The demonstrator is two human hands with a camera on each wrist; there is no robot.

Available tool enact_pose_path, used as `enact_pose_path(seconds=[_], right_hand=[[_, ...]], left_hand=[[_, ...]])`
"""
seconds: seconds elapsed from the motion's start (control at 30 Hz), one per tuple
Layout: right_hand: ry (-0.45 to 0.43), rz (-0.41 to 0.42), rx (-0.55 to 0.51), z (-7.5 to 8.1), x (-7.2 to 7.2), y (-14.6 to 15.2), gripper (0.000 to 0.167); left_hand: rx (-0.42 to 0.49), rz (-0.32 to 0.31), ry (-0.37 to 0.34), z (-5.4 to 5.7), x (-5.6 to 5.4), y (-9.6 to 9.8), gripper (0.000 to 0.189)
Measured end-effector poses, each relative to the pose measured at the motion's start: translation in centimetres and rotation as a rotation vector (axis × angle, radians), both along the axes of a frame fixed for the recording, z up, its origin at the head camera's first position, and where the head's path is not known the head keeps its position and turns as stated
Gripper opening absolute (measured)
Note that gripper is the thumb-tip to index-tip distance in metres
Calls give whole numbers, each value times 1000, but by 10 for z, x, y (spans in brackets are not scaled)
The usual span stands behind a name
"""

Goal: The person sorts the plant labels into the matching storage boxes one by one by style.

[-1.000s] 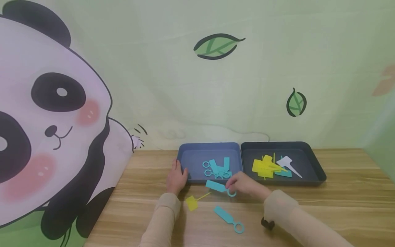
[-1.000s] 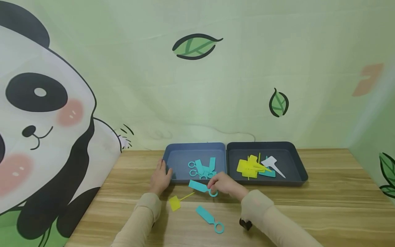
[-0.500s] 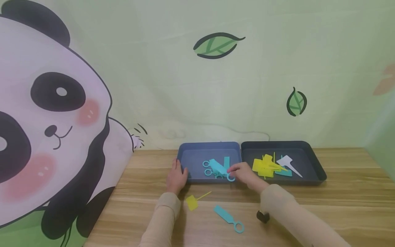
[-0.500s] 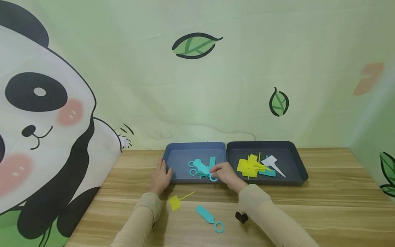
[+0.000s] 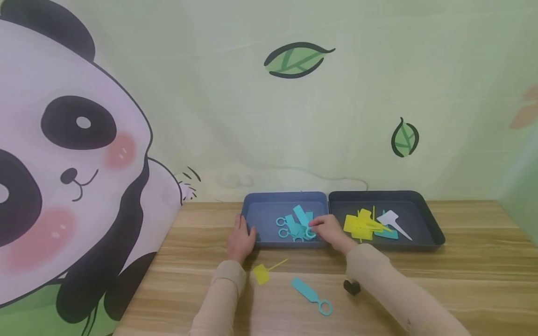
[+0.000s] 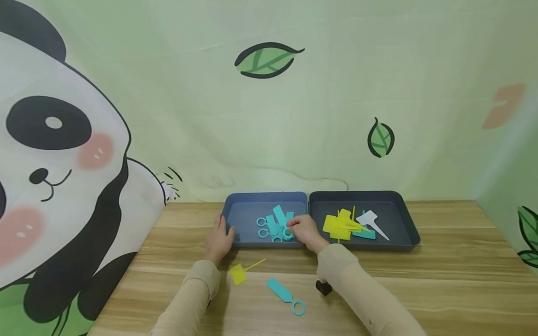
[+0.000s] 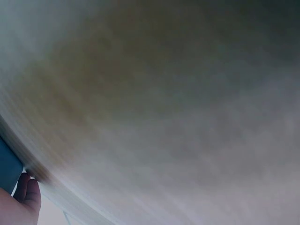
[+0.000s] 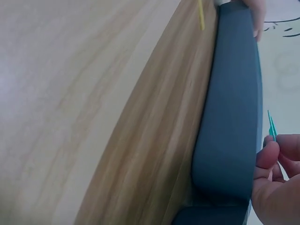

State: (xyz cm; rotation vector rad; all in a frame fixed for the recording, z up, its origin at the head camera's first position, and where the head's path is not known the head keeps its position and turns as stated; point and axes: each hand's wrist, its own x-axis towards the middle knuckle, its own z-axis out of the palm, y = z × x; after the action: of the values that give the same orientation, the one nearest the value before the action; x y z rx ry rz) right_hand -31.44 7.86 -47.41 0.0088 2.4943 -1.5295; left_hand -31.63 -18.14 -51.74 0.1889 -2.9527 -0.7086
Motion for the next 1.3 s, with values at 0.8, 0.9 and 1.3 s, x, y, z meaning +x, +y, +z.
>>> enact_pose_path(seconds=[0.8,0.9,1.3], right_hand=[[208,141,429,-12,-8,-21,20],[210,127,442,-15,-8,-22,22],[329,101,330,-16,-1,-16,20]], left_hand=[[-9,-3,15,0,0,-1,61],[0,-9,23,-1,0,-1,61],[1,-8,29,0,0,0,61]])
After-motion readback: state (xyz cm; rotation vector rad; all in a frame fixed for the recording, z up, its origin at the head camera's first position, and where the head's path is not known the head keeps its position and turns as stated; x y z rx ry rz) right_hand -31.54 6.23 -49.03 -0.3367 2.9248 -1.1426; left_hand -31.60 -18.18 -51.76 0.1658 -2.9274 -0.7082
